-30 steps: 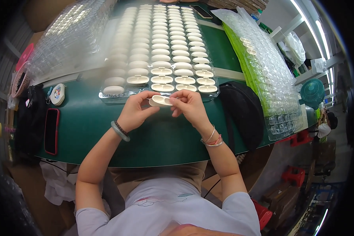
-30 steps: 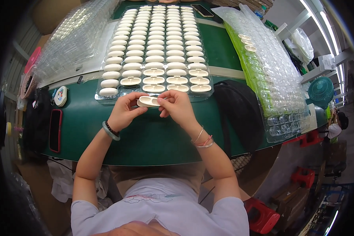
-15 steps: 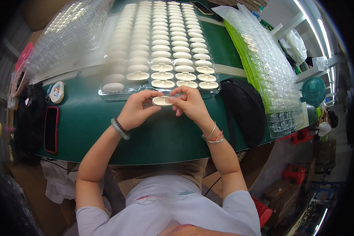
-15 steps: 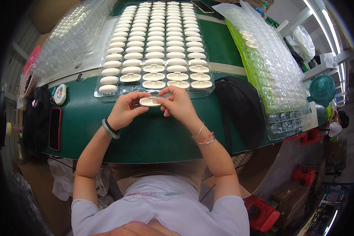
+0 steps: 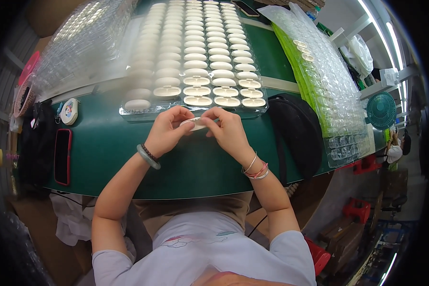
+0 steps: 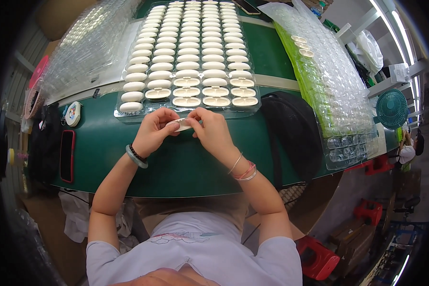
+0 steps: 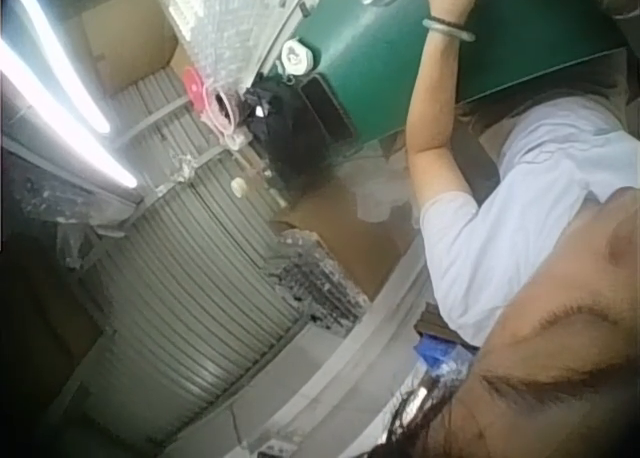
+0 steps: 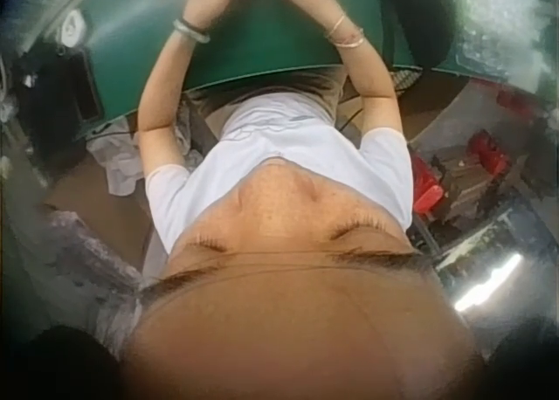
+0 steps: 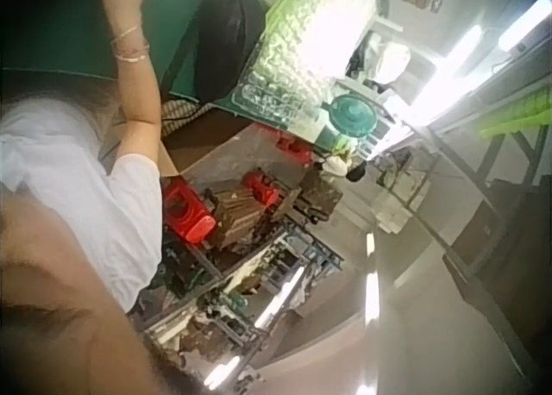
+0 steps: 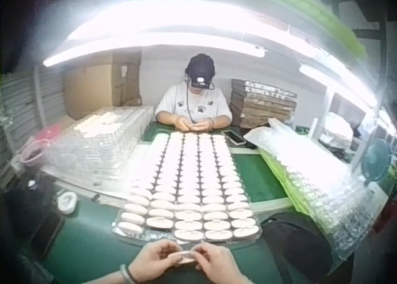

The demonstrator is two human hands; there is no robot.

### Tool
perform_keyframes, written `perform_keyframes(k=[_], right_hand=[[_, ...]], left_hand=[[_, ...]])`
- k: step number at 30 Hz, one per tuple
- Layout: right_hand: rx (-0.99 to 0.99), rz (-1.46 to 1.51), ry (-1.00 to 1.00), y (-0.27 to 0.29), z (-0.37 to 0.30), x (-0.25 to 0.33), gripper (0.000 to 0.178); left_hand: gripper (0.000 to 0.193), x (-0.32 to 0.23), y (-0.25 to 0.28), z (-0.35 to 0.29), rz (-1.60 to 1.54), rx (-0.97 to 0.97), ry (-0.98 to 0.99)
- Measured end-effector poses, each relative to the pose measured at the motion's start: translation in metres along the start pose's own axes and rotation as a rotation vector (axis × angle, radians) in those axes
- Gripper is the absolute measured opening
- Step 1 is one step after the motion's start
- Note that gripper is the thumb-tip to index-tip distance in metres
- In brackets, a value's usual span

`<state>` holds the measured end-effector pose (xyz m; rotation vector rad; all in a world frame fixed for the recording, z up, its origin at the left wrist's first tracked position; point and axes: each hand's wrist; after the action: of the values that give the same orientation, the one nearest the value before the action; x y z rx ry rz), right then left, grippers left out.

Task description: The person assembles small plastic cases by fitting pieces together by hand, places them into plastic blister trays, and retrieves packaging from a box.

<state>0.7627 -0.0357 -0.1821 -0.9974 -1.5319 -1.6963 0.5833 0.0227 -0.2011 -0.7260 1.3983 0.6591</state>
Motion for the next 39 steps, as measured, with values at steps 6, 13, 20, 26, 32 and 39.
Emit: perform_keyframes(k=[6, 13, 20, 26, 32, 39], right_hand=[[-0.030, -0.043, 0.179, -0.003, 0.001, -0.005, 0.015], [0.041, -0.038, 0.079, -0.003, -0.001, 0.005, 0.014], [-0.067, 0.043, 0.147, -0.008, -0.001, 0.000, 0.014], [0.146, 0.625, -0.157, -0.014, 0.005, -0.008, 0.021], [0.168, 0.621, -0.144, -0.009, 0.004, -0.009, 0.019], [0.196, 0.594, -0.112, -0.011, 0.006, -0.009, 0.019]], left_hand=[[0.024, -0.001, -0.003, 0.000, 0.056, -0.015, 0.013], [0.019, 0.005, -0.004, -0.001, 0.153, -0.049, -0.023], [0.018, -0.001, -0.007, -0.001, 0.167, -0.124, -0.099], [0.019, 0.002, -0.012, -0.001, -0.011, -0.148, -0.093], [0.020, -0.006, -0.012, -0.002, 0.119, -0.083, -0.095], [0.020, -0.008, -0.013, -0.003, 0.219, -0.131, -0.113]])
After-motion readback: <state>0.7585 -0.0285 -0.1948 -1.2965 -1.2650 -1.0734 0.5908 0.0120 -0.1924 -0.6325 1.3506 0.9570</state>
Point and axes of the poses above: each hand's wrist, its own z-axis towards the middle knuckle, its own y-axis out of the back of the hand, x = y × z, and after that the axes turned 6 degrees about -y, right-handed
